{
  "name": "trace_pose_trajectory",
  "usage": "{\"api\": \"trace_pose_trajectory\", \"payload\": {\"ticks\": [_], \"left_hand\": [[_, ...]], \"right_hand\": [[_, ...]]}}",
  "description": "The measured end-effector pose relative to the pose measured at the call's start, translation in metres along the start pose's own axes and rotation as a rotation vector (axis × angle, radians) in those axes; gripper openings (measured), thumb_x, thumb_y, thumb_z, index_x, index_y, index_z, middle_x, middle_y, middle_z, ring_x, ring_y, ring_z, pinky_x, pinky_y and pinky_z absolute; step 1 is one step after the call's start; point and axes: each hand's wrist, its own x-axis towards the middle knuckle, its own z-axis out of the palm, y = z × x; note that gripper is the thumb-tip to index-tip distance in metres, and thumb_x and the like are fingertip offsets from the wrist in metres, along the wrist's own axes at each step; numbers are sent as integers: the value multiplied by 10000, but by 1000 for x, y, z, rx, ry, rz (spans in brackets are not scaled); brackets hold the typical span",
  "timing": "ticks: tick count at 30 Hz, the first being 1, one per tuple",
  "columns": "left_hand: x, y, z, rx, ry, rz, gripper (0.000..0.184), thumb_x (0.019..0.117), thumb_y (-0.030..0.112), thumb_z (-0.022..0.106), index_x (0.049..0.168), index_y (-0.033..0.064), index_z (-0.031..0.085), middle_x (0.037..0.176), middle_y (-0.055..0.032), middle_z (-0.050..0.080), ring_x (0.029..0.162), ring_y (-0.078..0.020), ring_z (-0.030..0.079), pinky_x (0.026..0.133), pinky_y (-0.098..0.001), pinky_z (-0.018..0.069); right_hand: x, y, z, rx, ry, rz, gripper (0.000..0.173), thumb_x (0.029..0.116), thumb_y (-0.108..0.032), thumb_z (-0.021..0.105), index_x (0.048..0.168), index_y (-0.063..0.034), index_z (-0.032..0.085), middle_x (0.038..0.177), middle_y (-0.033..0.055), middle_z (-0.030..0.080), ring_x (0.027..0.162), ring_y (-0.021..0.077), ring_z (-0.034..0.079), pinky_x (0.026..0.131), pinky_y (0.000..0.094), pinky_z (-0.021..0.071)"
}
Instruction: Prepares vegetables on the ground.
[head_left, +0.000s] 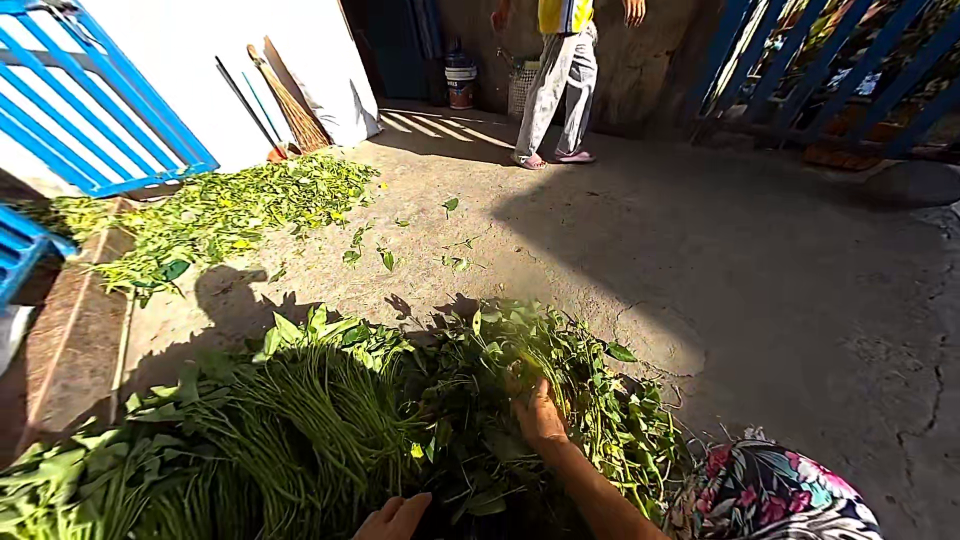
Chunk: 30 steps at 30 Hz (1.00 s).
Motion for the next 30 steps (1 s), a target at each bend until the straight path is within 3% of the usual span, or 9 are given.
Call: {"api": "trace_pose_trajectory", "payload": {"ticks": [3, 7, 9, 12, 14, 17, 19, 23, 30], "left_hand": [[-2, -5, 3, -72, 148, 20, 417, 1025, 282, 606, 1322, -8, 645, 1200, -210, 688, 1047, -362, 696, 936, -556, 550], [-5, -6, 3, -366, 334, 32, 308, 1040, 122, 535, 1277, -33, 658, 1141, -174, 715, 980, -257, 716, 874, -445, 592], [-3, -3, 2, -592, 365, -8, 297, 1058, 126, 504, 1281, 4, 657, 1166, -127, 728, 1011, -230, 735, 853, -422, 627], [-1, 0, 1, -839, 386, -41, 317, 1077, 155, 466, 1314, 36, 640, 1181, -79, 738, 1024, -233, 740, 818, -414, 644], [-1, 0, 2, -937, 413, -35, 328, 1071, 154, 481, 1343, 29, 616, 1186, -94, 734, 1027, -257, 736, 810, -418, 642], [-5, -1, 4, -1062, 512, 28, 287, 1030, 54, 538, 1287, -24, 640, 1095, -166, 739, 958, -306, 738, 771, -425, 643], [-9, -2, 5, -1095, 559, 89, 243, 994, -24, 550, 1206, -46, 668, 1029, -194, 742, 906, -320, 745, 748, -421, 646], [-18, -10, 11, -1085, 551, 272, 231, 979, -73, 524, 1162, -50, 663, 1054, -208, 738, 942, -326, 742, 799, -424, 642], [-24, -14, 20, -977, 560, 484, 203, 982, -24, 593, 1131, 29, 720, 1125, -133, 746, 1007, -266, 741, 899, -415, 627]], "right_hand": [[-34, -8, -19, -67, 44, -104, 455, 1088, -366, 405, 1385, -77, 593, 1353, 195, 616, 1226, 340, 629, 1025, 515, 508], [-96, 1, -9, 376, 400, -532, 315, 1028, -247, 506, 1095, -44, 738, 994, 94, 681, 930, 187, 664, 824, 350, 564], [-127, 5, -4, 523, 325, -677, 266, 1013, -200, 561, 1094, -22, 741, 985, 81, 675, 918, 141, 650, 819, 303, 562], [-164, 12, 5, 499, 178, -855, 213, 1020, -165, 597, 1114, -49, 749, 1026, 104, 717, 999, 202, 675, 912, 436, 545], [-173, 17, 14, 395, 147, -961, 216, 1021, -187, 615, 1153, -93, 759, 1014, 115, 720, 993, 234, 678, 948, 487, 514], [-175, 21, 30, 231, 226, -1081, 214, 1025, -239, 620, 1165, -185, 773, 954, 69, 710, 972, 219, 662, 972, 468, 482], [-175, 21, 34, 153, 272, -1119, 210, 1024, -236, 622, 1168, -205, 771, 932, 52, 702, 950, 205, 658, 997, 470, 458], [-170, 20, 38, 91, 354, -1142, 204, 1007, -222, 635, 1166, -232, 763, 917, 27, 689, 936, 182, 655, 1007, 473, 448], [-164, 18, 34, 94, 420, -1131, 196, 992, -208, 642, 1140, -229, 769, 930, 30, 689, 964, 178, 659, 1018, 469, 456]]}}
